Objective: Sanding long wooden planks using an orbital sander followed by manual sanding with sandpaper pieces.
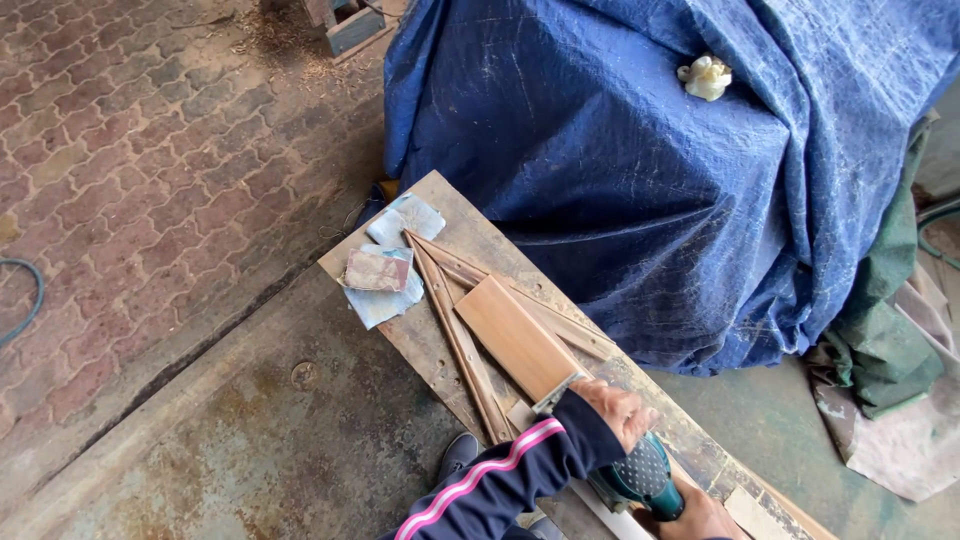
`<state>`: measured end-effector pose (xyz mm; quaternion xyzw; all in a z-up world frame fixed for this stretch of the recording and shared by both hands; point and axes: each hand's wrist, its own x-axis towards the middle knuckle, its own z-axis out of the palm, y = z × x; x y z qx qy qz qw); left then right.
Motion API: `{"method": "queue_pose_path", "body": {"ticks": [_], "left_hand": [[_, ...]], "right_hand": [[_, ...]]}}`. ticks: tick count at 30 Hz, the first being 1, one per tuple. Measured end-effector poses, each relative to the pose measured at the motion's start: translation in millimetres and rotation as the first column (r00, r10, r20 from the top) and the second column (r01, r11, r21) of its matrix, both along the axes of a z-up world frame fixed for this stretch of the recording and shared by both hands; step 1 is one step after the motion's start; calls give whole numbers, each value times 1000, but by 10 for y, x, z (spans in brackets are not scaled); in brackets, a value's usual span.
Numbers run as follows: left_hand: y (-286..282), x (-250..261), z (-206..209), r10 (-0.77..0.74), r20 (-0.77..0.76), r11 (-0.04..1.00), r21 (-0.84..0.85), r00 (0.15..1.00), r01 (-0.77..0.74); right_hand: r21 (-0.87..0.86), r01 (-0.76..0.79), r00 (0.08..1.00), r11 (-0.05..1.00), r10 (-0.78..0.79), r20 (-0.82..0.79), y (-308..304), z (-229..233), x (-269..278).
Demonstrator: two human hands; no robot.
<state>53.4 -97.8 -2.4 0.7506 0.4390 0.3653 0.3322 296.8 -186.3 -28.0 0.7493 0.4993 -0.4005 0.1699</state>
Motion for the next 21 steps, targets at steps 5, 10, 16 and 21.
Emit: {"method": "queue_pose_path", "body": {"ticks": [5,10,16,21], "left_hand": [[397,-347,89,58,-25,997,50,998,-57],[949,-791,-77,70,-87,997,-14,994,-71],[1628,-1432,-309,100,-57,992,77,993,-96],[2060,-1591,-668,111,-212,990,112,971,-89]], "right_hand": [[107,-73,983,992,54,173,378,498,-731],[191,-136,982,972,107,154,948,681,-1312],[308,-149,989,940,145,36,1577,835,-2001],[316,-110,993,942,119,-8,1796,669,-2147]]}}
